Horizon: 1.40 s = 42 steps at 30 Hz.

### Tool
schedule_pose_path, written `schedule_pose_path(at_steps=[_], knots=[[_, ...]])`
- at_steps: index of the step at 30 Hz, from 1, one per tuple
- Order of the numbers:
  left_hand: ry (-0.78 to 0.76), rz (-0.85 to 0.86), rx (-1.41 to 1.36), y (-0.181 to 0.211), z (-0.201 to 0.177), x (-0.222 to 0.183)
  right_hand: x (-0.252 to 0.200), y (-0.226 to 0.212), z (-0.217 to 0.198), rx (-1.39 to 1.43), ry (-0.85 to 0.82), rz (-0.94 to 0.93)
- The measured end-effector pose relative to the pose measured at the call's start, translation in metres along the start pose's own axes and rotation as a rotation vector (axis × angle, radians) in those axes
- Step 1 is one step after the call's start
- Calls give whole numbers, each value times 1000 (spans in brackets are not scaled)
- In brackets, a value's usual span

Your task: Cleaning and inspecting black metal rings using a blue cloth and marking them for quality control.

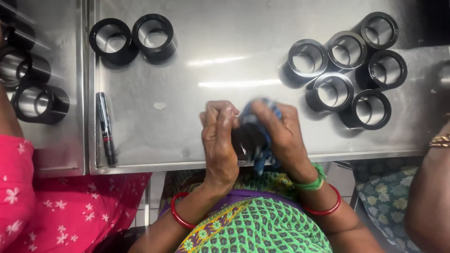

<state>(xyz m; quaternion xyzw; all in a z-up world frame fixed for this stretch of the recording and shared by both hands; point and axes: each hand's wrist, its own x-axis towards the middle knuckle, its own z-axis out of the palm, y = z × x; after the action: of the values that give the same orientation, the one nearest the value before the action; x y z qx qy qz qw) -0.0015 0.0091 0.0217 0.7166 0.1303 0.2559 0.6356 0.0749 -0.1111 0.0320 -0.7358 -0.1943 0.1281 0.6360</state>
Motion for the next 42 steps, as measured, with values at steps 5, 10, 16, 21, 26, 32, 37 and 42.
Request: schedule_pose_path(at_steps=[5, 10, 16, 21, 26, 32, 37, 42], knots=[[-182, -227, -581, 2, -26, 4, -10, 19, 4, 747, -255, 353], [-129, -303, -360, 4, -35, 18, 6, 25, 23, 200, -109, 188], [-57, -246, -429, -29, -26, 18, 0, 18, 24, 489, -229, 294], [97, -853, -1402, -41, -15, 20, -7, 2, 36, 483, 31, 469], [-17, -762, -1277, -11, 2, 13, -25, 50, 18, -142, 237, -76], [-224, -806, -851, -22, -1, 10, -20, 26, -12, -113, 65, -302], [-620, -770, -1236, -26, -10, 23, -21, 50, -67, 344, 388, -83], [-781, -615, -1300, -34, -12, 35, -32, 82, -108, 544, 428, -205]])
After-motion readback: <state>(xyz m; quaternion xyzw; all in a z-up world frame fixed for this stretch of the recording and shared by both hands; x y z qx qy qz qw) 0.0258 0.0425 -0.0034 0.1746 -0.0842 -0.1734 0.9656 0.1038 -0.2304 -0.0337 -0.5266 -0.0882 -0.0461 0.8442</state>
